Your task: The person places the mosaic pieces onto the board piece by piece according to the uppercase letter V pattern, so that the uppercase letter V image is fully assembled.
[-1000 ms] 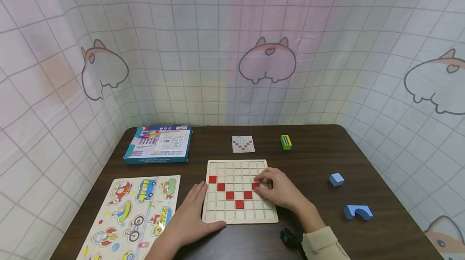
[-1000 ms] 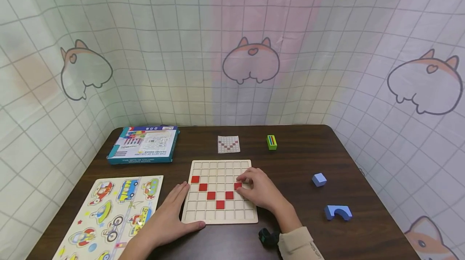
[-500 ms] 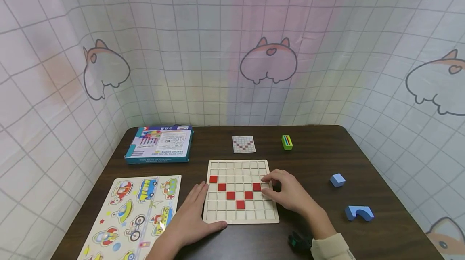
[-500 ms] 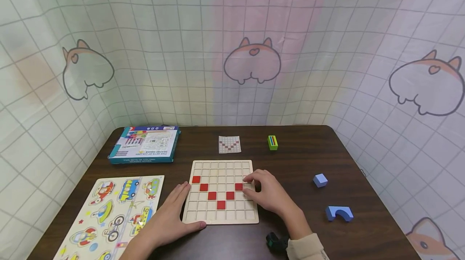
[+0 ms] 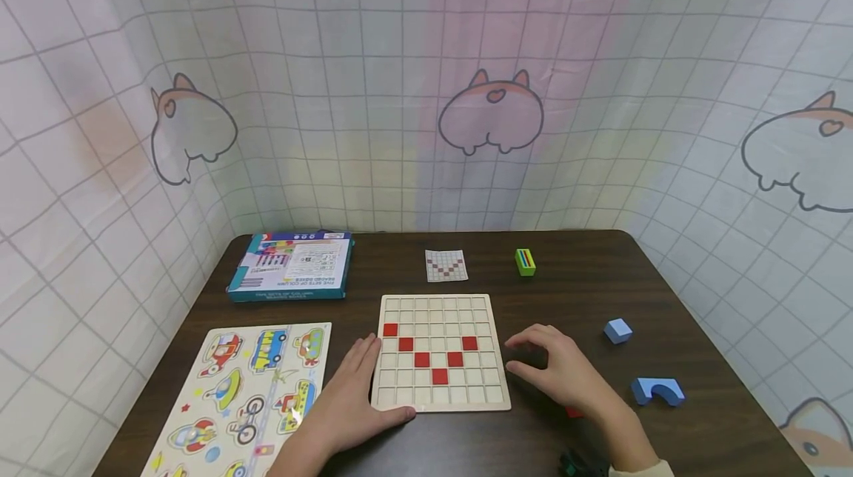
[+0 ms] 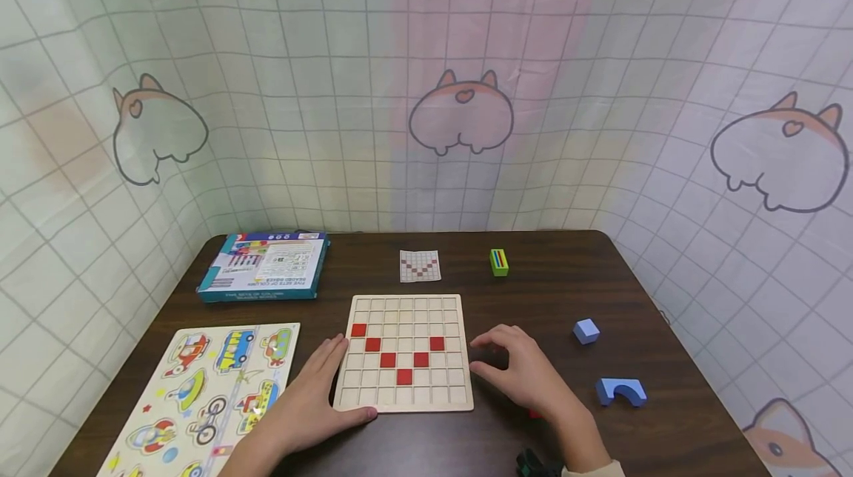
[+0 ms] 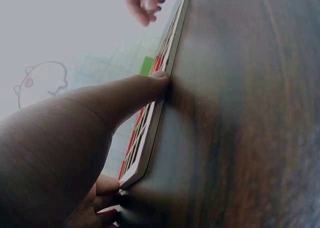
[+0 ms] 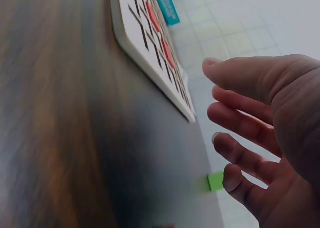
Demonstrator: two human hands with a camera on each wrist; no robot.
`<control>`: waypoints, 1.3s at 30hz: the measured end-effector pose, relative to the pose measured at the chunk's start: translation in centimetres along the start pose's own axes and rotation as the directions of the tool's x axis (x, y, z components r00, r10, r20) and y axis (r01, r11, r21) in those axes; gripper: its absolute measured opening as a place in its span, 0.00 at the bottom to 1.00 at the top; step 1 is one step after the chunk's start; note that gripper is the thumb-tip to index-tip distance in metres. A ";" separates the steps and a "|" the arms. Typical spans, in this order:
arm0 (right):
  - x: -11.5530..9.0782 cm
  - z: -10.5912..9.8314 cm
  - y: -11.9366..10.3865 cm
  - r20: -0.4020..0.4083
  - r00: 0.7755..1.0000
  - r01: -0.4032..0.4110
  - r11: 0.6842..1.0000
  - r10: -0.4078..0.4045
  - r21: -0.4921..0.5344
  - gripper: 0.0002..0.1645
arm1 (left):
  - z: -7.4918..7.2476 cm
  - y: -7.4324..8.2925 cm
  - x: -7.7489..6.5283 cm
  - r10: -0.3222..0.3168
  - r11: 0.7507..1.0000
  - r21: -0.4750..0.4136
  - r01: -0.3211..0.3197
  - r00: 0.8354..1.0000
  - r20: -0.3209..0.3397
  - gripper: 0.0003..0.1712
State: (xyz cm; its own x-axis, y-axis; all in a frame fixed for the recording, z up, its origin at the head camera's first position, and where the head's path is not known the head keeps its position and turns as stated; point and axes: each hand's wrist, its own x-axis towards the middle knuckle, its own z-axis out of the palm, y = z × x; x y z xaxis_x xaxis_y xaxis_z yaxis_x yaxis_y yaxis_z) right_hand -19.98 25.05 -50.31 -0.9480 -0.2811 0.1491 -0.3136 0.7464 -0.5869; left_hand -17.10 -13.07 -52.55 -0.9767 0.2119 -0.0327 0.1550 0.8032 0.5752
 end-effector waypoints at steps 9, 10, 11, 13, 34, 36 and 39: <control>-2.8 -1.3 1.4 -0.044 0.999 0.016 0.997 -0.019 -0.070 0.16 | 0.0 0.0 0.0 -0.004 1.000 -0.007 0.004 1.000 -0.004 0.80; -3.1 -1.4 1.5 -0.048 0.999 0.014 0.997 -0.018 -0.080 0.16 | 0.0 0.0 0.0 -0.005 1.000 -0.008 0.005 1.000 -0.005 0.80; -3.3 -1.6 1.6 -0.050 0.999 0.009 0.996 -0.014 -0.089 0.16 | 0.0 0.0 -0.1 -0.007 1.000 -0.009 0.007 1.000 -0.005 0.80; -3.7 -1.8 1.8 -0.052 0.999 -0.002 0.995 -0.003 -0.099 0.16 | -0.1 0.0 -0.1 -0.009 1.000 -0.008 0.009 1.000 -0.003 0.80; -7.8 -2.8 3.5 0.006 1.000 0.002 0.993 -0.001 -0.116 0.21 | 0.0 -0.1 -0.1 0.012 1.000 -0.002 -0.012 1.000 -0.012 0.79; -8.0 -2.9 3.7 0.008 1.000 0.010 0.993 -0.009 -0.118 0.21 | 0.1 -0.1 -0.1 0.007 1.000 0.000 -0.007 1.000 -0.010 0.79; -8.3 -2.9 3.8 0.010 1.000 0.020 0.993 -0.019 -0.120 0.19 | 0.1 -0.2 0.0 -0.002 1.000 0.003 0.002 1.000 -0.009 0.79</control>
State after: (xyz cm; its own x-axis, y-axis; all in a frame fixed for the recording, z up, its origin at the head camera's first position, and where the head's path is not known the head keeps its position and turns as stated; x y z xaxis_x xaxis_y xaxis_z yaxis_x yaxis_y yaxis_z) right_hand -13.43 31.96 -51.49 -0.9415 -0.3007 0.1523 -0.3363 0.8076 -0.4845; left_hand -17.08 -13.17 -52.74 -0.9784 0.2051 -0.0265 0.1533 0.8051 0.5729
